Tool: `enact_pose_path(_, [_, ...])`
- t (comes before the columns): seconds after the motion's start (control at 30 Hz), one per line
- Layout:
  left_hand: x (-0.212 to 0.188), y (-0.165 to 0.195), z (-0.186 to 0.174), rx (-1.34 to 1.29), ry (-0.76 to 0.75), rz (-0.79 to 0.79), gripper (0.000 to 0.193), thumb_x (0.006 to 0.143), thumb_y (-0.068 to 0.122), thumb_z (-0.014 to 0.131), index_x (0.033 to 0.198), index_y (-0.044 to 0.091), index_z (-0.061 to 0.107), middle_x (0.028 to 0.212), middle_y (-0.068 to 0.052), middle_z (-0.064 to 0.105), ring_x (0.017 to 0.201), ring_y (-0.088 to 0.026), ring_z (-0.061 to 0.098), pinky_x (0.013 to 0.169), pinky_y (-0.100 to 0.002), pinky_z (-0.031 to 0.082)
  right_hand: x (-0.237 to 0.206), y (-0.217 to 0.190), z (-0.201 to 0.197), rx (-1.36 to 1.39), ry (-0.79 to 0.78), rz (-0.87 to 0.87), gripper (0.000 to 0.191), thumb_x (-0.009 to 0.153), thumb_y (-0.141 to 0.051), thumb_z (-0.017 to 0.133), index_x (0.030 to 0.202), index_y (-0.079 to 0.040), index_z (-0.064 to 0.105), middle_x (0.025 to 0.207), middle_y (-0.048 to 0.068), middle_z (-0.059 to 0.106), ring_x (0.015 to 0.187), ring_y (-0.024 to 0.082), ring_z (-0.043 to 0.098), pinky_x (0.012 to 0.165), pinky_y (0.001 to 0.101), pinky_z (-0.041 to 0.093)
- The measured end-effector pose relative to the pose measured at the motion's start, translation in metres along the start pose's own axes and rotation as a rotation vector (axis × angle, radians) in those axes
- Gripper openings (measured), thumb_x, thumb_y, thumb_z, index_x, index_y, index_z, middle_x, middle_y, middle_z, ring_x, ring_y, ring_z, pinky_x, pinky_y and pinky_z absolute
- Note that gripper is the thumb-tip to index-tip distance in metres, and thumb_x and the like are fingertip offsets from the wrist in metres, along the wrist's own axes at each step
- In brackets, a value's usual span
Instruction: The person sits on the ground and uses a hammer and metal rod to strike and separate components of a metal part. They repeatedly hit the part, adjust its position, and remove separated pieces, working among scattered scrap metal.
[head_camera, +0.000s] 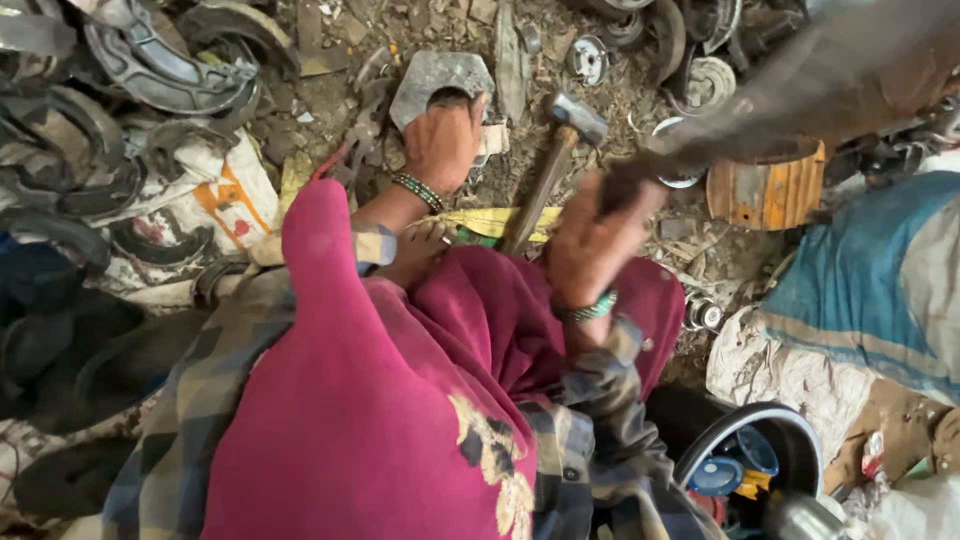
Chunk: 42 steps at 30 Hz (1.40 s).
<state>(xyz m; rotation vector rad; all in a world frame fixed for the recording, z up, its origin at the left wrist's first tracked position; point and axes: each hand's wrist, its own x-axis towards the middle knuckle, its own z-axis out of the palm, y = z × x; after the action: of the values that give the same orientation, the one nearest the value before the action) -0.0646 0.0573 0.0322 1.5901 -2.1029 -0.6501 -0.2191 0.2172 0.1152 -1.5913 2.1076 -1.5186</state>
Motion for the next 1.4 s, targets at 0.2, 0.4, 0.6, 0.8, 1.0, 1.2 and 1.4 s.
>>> enact_pose_path(0.2, [0.003, 0.0, 0.0, -0.074, 0.056, -0.001, 0.057, 0.107, 0.042, 0.048, 0.072, 0.005, 0.073, 0.069, -0.025, 0.068, 0.061, -0.044, 0.067, 0.058, -0.055, 0.053, -0.03, 0.046, 0.055, -0.765, -0.341, 0.006, 0.049, 0.1, -0.011, 0.055, 0.145, 0.001, 0.039, 0.074, 0.012, 0.066, 0.054, 0.025, 0.063, 0.044, 0.0438, 0.05])
enact_pose_path(0.4, [0.004, -0.003, 0.001, -0.046, 0.053, 0.06, 0.056, 0.108, 0.039, 0.046, 0.071, 0.005, 0.071, 0.07, -0.026, 0.067, 0.064, -0.044, 0.068, 0.058, -0.055, 0.053, -0.023, 0.025, 0.034, -0.432, -0.388, 0.137, 0.048, 0.106, -0.024, 0.062, 0.138, 0.007, 0.043, 0.074, 0.023, 0.066, 0.056, 0.038, 0.061, 0.047, 0.0491, 0.048])
enact_pose_path(0.6, [-0.001, -0.005, -0.001, -0.084, 0.009, 0.009, 0.061, 0.109, 0.043, 0.045, 0.068, 0.004, 0.069, 0.067, -0.025, 0.067, 0.059, -0.044, 0.067, 0.055, -0.054, 0.053, 0.007, 0.004, 0.0, 0.277, 0.224, 0.07, 0.029, 0.107, -0.022, 0.057, 0.123, 0.002, 0.05, 0.076, 0.014, 0.064, 0.048, 0.03, 0.052, 0.048, 0.0419, 0.048])
enact_pose_path(0.8, [0.004, 0.001, -0.008, -0.069, -0.023, -0.013, 0.06, 0.107, 0.043, 0.046, 0.068, 0.003, 0.068, 0.066, -0.025, 0.066, 0.06, -0.043, 0.068, 0.055, -0.053, 0.053, -0.03, 0.023, 0.068, -0.482, -0.574, 0.19, 0.032, 0.102, -0.021, 0.059, 0.122, 0.001, 0.049, 0.074, 0.028, 0.066, 0.063, 0.048, 0.062, 0.053, 0.0565, 0.049])
enact_pose_path(1.0, [-0.002, -0.005, -0.002, -0.079, -0.015, 0.035, 0.06, 0.11, 0.04, 0.047, 0.068, 0.004, 0.07, 0.068, -0.026, 0.066, 0.059, -0.044, 0.066, 0.055, -0.055, 0.052, -0.005, 0.0, 0.011, -0.276, -0.07, -0.016, 0.034, 0.108, -0.021, 0.062, 0.131, 0.001, 0.048, 0.092, 0.022, 0.069, 0.072, 0.038, 0.067, 0.061, 0.0473, 0.056])
enact_pose_path(1.2, [0.004, -0.007, 0.005, -0.057, 0.071, 0.046, 0.059, 0.109, 0.042, 0.048, 0.069, 0.006, 0.071, 0.067, -0.024, 0.067, 0.057, -0.043, 0.066, 0.053, -0.054, 0.052, -0.025, 0.026, 0.044, -0.393, -0.052, 0.116, 0.037, 0.101, -0.012, 0.058, 0.134, -0.001, 0.046, 0.08, 0.02, 0.066, 0.064, 0.036, 0.065, 0.052, 0.0475, 0.052])
enact_pose_path(1.4, [0.0, -0.001, -0.002, -0.004, 0.108, 0.037, 0.058, 0.104, 0.043, 0.049, 0.066, 0.006, 0.069, 0.065, -0.024, 0.065, 0.058, -0.042, 0.066, 0.053, -0.053, 0.052, -0.031, 0.027, 0.056, -0.436, -0.515, 0.218, 0.043, 0.1, -0.02, 0.064, 0.132, 0.002, 0.045, 0.075, 0.028, 0.066, 0.061, 0.046, 0.063, 0.051, 0.0543, 0.048])
